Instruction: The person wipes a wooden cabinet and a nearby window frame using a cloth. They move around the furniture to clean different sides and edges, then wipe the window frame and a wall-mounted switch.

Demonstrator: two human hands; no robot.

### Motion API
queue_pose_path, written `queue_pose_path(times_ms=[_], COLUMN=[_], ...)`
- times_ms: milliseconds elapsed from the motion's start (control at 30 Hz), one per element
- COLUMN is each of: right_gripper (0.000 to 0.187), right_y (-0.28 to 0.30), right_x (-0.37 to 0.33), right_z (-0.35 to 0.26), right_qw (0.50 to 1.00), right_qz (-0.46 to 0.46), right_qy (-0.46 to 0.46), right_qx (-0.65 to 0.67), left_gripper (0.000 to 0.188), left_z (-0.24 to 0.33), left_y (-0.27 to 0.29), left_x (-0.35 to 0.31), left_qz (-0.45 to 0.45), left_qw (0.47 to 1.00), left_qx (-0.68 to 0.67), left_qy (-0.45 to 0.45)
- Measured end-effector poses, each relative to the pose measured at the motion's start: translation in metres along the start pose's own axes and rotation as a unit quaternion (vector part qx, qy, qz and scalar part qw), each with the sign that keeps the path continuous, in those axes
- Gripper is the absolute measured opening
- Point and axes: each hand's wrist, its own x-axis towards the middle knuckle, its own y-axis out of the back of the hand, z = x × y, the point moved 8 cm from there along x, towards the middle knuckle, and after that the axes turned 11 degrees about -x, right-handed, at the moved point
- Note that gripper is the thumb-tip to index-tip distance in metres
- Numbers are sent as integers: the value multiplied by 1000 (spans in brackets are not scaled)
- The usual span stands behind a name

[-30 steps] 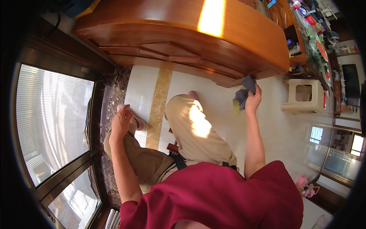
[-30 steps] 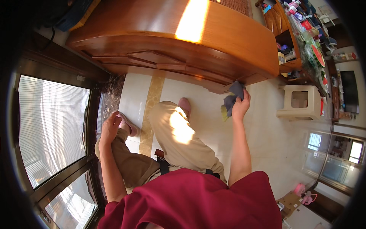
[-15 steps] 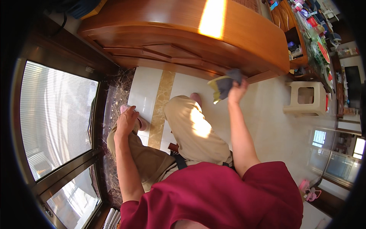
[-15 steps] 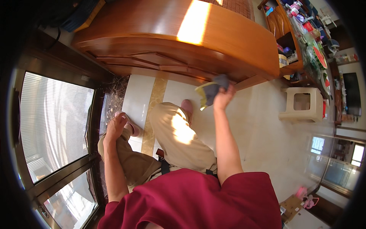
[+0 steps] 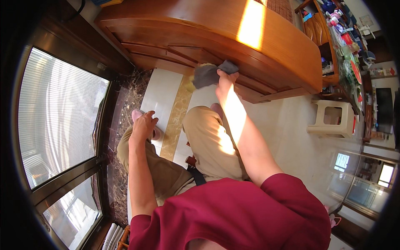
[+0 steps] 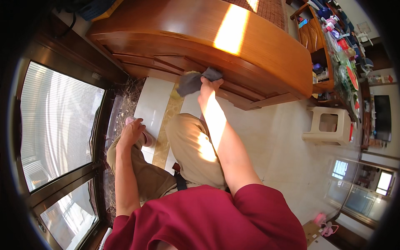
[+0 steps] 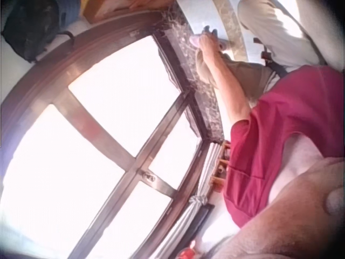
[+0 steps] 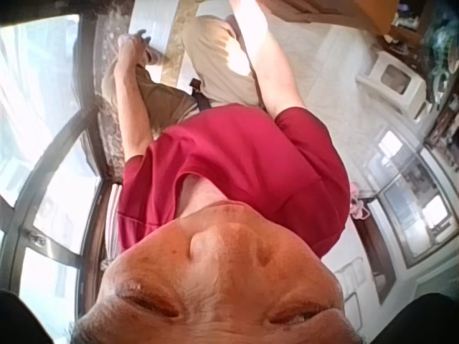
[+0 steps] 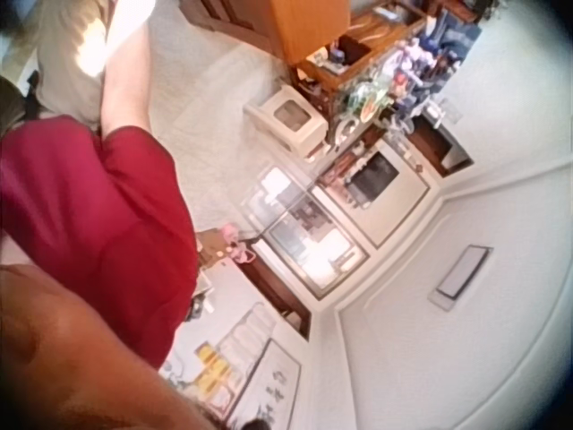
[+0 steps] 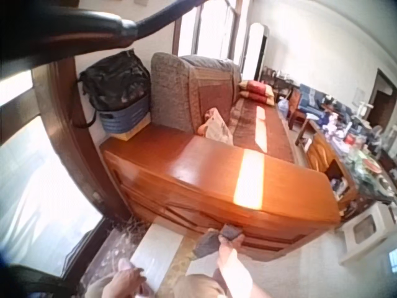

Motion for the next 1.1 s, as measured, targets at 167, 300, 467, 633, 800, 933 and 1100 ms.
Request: queue_pose_path(times_ms=[167,300,467,633,800,933,1100], right_gripper=[72,36,36,58,30,33,25], right_y=[144,235,279,219,22,-53,24], right_x=[142,99,45,95,21,-32,35], right_z=[-10,-99,-168,-124,-76,-47,-44], right_qw=[986,958,946,969,966,977,981], right_qz=[133,107,247,143,-150,-19,-100], right_qy=[28,129,152,102,66,-79,-57], right_qx=[95,234,144,172,202,199,158], left_gripper=[43,45,46,45,44,45,47], left_z=[58,19,-1,14,4,-6,4], left_y=[-10,-3,-12,-25,-16,-3,6], left_x=[34,9,14,29,16,7,11], left_qz=[-16,-19,-28,-30,-37,-11,-7], left_qw=[998,1000,999,999,999,1000,1000], left_qx=[-13,3,30,7,16,0,-10], left_qy=[-61,2,6,-34,9,18,5])
